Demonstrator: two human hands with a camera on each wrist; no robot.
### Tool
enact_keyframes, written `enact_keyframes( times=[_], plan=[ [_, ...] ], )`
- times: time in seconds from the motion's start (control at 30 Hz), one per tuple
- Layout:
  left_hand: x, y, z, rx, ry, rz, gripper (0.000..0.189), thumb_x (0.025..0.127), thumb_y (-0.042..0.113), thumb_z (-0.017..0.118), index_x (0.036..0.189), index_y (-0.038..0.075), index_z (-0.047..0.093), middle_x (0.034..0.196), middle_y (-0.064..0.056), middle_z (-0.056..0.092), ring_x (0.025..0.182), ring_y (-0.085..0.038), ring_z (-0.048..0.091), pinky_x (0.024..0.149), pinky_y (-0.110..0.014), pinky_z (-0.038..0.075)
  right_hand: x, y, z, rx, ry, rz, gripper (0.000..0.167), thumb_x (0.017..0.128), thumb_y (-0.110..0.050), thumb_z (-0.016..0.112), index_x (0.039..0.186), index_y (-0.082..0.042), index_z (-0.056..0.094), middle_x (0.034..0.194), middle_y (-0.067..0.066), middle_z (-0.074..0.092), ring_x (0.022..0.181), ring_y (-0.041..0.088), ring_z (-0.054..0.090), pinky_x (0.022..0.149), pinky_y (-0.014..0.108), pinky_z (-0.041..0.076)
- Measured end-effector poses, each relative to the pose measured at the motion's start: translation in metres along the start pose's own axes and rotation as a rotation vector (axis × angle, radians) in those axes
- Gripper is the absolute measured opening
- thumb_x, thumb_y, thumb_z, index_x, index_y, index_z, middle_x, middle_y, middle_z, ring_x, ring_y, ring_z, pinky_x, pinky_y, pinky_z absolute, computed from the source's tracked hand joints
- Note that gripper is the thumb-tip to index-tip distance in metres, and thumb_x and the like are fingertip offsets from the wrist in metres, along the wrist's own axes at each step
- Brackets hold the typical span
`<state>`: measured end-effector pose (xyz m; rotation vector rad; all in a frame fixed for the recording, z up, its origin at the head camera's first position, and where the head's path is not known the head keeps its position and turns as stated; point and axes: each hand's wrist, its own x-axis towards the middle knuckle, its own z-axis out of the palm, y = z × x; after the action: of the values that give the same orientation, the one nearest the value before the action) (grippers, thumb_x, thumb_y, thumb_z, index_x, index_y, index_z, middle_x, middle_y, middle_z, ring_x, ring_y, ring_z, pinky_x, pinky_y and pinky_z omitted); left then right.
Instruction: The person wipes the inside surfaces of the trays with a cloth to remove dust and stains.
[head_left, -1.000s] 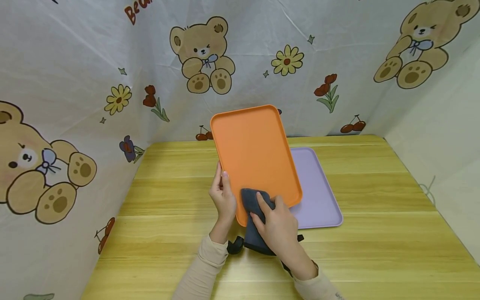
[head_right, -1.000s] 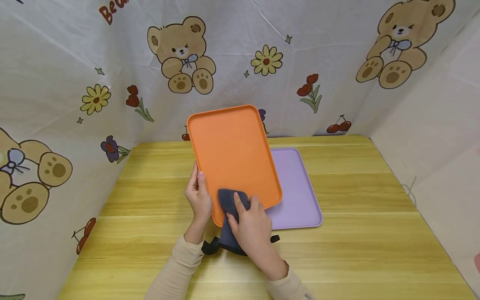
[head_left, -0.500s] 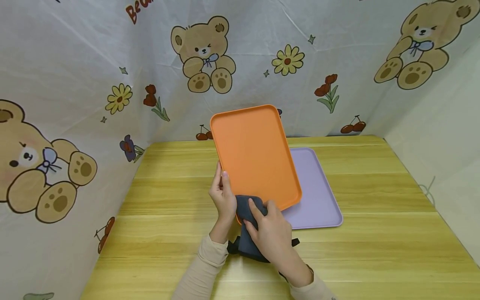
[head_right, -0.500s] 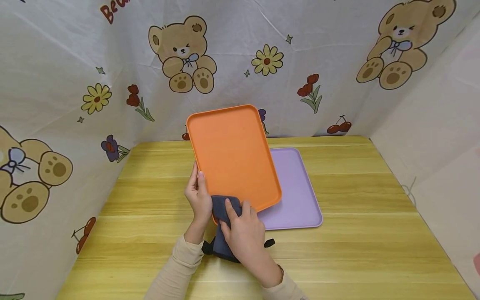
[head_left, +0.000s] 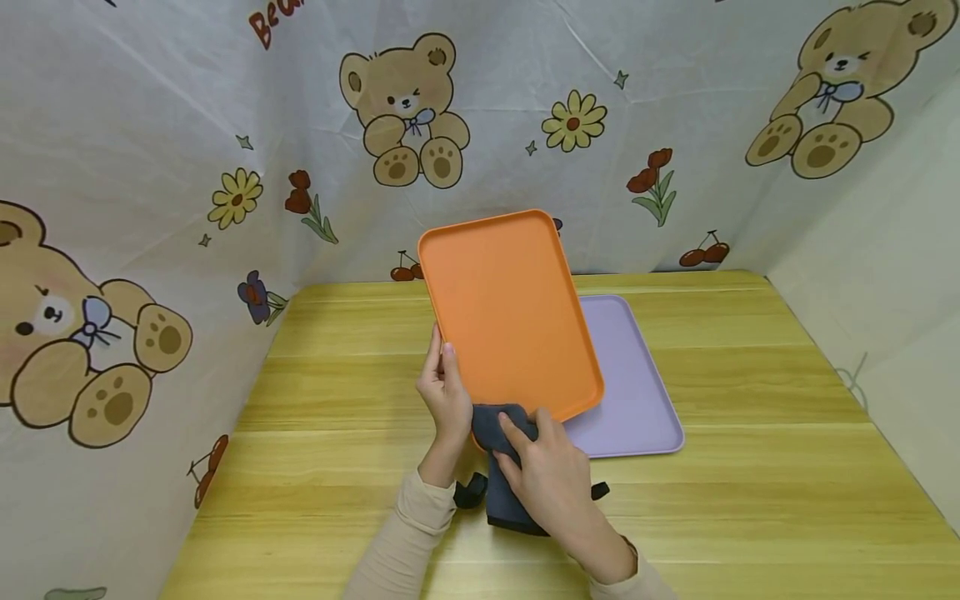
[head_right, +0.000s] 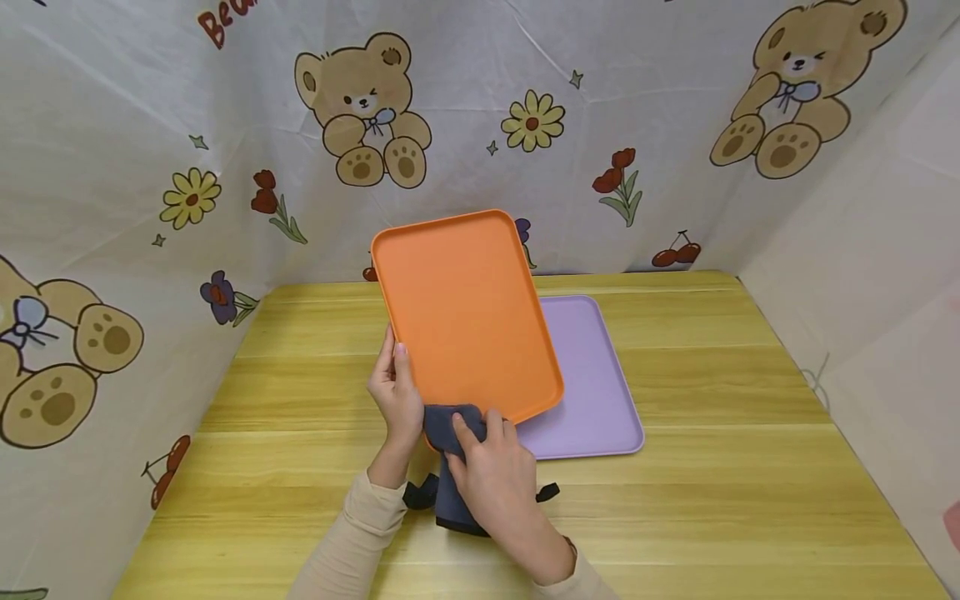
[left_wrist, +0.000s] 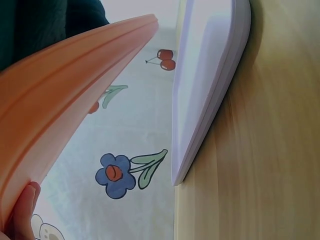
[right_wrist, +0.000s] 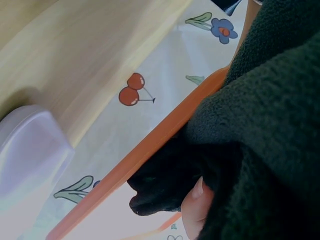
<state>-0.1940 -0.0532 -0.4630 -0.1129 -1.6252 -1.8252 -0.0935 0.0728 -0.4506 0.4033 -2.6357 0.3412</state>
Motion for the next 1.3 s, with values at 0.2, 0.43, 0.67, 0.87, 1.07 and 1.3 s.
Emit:
enact_keyframes(
  times=[0.2,0.43,0.67,0.87,1.07,1.3],
  plan=[
    [0.0,-0.001,0.002,-0.023,0.009,-0.036,0.041,0.104,0.009,0.043,0.143,-0.006,0.043,0.057,-0.007,0.042,0.043,-0.004,0.024,0.044,-0.017,0.026,-0.001,0.011,0.0,-0.011,0.002,0.015,0.047,0.073,-0.038,0.085,0.117,-0.025,0.074,0.099,0.012,0.061,0.068,0.018,0.057,0.037,0.021,0.033],
    [0.001,-0.001,0.002,-0.057,0.012,-0.051,0.041,0.104,0.007,0.043,0.143,-0.007,0.042,0.098,-0.037,0.06,0.048,-0.002,0.031,0.051,-0.014,0.033,-0.002,0.03,0.0,-0.011,-0.016,0.069,0.049,0.075,-0.037,0.084,0.12,-0.023,0.072,0.104,0.015,0.061,0.057,0.015,0.049,0.037,0.019,0.024],
    [0.002,0.0,0.0,-0.082,0.002,-0.052,0.041,0.104,0.007,0.042,0.144,-0.006,0.041,0.136,-0.026,0.054,0.072,0.0,0.057,0.071,-0.012,0.049,-0.003,0.052,0.002,-0.012,-0.021,0.139,0.046,0.08,-0.035,0.081,0.122,-0.02,0.071,0.107,0.018,0.06,0.066,0.024,0.058,0.036,0.025,0.032],
    [0.002,0.001,-0.001,-0.091,-0.004,-0.055,0.041,0.105,0.009,0.042,0.144,-0.005,0.042,0.134,-0.027,0.056,0.081,-0.001,0.062,0.075,-0.014,0.052,-0.004,0.071,0.004,-0.01,0.005,0.175,0.044,0.081,-0.034,0.079,0.121,-0.017,0.072,0.105,0.021,0.059,0.065,0.029,0.059,0.034,0.031,0.036],
    [0.002,0.001,-0.003,-0.081,-0.012,-0.065,0.042,0.104,0.01,0.043,0.143,-0.005,0.042,0.127,-0.029,0.059,0.078,-0.002,0.062,0.072,-0.014,0.052,-0.004,0.088,0.003,-0.015,0.003,0.239,0.044,0.083,-0.033,0.078,0.122,-0.014,0.071,0.102,0.025,0.059,0.067,0.035,0.061,0.035,0.04,0.041],
    [0.002,0.001,-0.003,-0.07,-0.023,-0.075,0.041,0.104,0.008,0.043,0.143,-0.006,0.041,0.137,-0.026,0.053,0.088,-0.001,0.064,0.076,-0.013,0.052,-0.003,0.097,0.0,-0.031,0.022,0.264,0.042,0.082,-0.03,0.078,0.12,-0.013,0.072,0.102,0.026,0.058,0.069,0.038,0.061,0.037,0.045,0.042]
  ],
)
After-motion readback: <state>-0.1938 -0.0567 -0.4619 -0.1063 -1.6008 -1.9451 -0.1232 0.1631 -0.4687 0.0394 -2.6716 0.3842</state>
